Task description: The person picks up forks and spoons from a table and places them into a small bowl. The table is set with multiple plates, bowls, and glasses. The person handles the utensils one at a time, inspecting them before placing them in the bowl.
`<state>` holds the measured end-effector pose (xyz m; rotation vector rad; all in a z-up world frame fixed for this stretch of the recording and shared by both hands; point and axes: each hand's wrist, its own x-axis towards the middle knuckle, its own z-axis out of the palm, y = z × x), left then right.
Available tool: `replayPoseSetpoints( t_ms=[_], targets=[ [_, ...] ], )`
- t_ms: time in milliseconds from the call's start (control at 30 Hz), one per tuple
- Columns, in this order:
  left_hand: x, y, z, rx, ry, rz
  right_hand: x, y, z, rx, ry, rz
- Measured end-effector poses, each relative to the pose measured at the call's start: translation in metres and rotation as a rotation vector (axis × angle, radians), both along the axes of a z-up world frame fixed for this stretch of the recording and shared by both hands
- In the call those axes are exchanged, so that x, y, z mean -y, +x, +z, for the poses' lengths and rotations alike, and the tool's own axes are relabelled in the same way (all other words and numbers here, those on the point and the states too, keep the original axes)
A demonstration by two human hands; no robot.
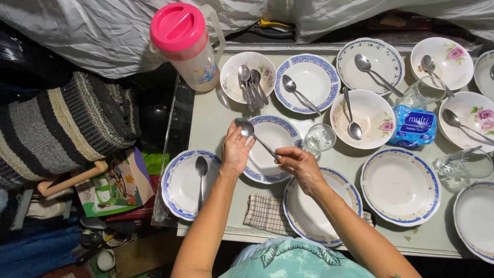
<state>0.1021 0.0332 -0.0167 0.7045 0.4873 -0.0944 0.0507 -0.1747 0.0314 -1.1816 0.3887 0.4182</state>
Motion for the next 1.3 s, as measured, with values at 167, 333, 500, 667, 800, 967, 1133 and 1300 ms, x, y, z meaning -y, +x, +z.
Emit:
replayPoseSetpoints(
  t_ms=[167, 333, 500, 667, 800, 967, 1133, 1300],
  targets=[
    [-0.015, 0.035, -0.040, -0.005, -0.047, -0.008, -0.028, 0.033, 0.004, 0.037, 0.001, -0.015],
    [-0.021, 0.055, -0.037, -0.018, -0.111, -0.014, -0.051, 0.060, -0.006, 0.066, -0.004, -0.023],
    [-0.029, 0.065, -0.037, -0.089, -0.146, 0.001, -0.067, 0.080, -0.012, 0.059, -0.039, -0.003],
    [-0.036, 0.070, -0.058, -0.117, -0.168, 0.010, -0.075, 0.089, -0.018, 0.065, -0.041, 0.011],
    [-0.036, 0.066, -0.047, -0.091, -0.163, -0.019, -0.079, 0.094, -0.024, 0.058, -0.033, 0.010],
    [-0.033, 0.060, -0.034, -0.069, -0.141, -0.043, -0.083, 0.096, -0.025, 0.077, -0.038, 0.023],
    [-0.031, 0.051, -0.018, -0.039, -0.124, -0.056, -0.079, 0.087, -0.013, 0.109, -0.049, 0.037],
    [-0.029, 0.029, 0.001, -0.010, -0.056, -0.058, -0.066, 0.070, 0.006, 0.088, -0.106, 0.037]
  ],
)
